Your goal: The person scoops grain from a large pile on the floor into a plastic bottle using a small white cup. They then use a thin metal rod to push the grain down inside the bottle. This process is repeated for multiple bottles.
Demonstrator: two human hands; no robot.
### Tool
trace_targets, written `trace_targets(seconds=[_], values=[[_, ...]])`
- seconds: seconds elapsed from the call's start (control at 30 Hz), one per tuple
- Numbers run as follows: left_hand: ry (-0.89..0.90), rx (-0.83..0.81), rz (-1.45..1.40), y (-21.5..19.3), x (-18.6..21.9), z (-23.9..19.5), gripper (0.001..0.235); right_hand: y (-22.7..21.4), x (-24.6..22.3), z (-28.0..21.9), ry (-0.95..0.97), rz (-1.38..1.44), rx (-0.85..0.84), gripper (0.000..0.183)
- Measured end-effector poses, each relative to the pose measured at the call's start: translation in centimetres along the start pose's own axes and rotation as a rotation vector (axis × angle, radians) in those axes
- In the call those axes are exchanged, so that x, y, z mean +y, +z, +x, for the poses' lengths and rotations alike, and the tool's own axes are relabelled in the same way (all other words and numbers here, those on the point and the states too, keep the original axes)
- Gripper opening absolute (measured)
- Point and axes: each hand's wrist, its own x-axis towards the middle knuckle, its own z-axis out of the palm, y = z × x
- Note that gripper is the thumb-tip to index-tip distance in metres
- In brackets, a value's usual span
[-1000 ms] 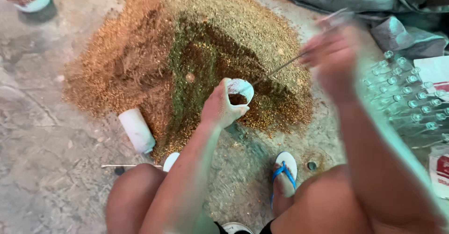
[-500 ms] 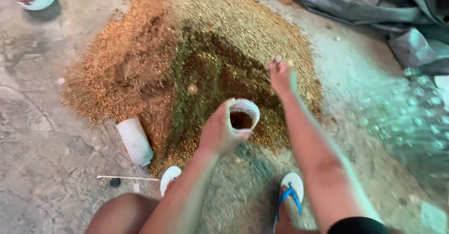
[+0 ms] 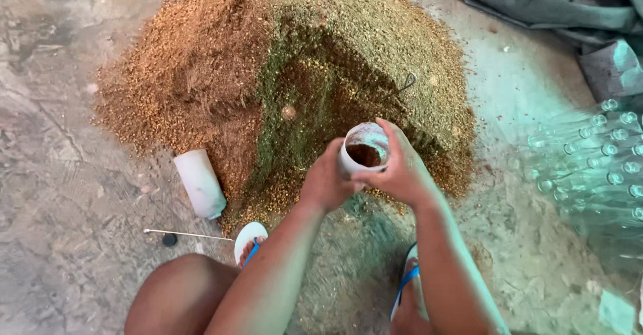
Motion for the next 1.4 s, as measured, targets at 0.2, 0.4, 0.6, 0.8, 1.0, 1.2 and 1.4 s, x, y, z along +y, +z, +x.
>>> trace_targets(seconds=[0.2,0.4,0.6,0.8,1.0,1.2,1.4], values=[[-0.224,-0.010,-0.046,5.9,-9.3,4.0,0.102,6.8,7.8,2.8,-0.455,0.233,0.482,0.104],[-0.242,0.083,-0.196,9.6,-13.5,4.0,0.054,4.7,5.7,2.6,-0.284,0.096,0.501,0.108],[-0.182,0.029,-0.022,10.7,-14.9,7.2,0.048,1.7,3.1,4.1,-0.240,0.185,0.474,0.106],[-0.153,-0.026,0.019,9.4,-13.9,5.0,0.059,0.4,3.8,7.8,-0.228,0.106,0.480,0.103],[-0.189,0.076,-0.075,8.7,-15.9,4.1,0.056,7.6,9.0,13.4,0.230,-0.079,0.215,0.105],[-0.142,0.201,-0.091,8.0,-15.6,3.7,0.051,10.6,12.4,13.2,0.271,-0.047,0.288,0.112],[-0.181,0.202,-0.221,8.4,-15.3,5.4,0.054,12.5,16.3,7.2,0.399,0.069,0.269,0.095]])
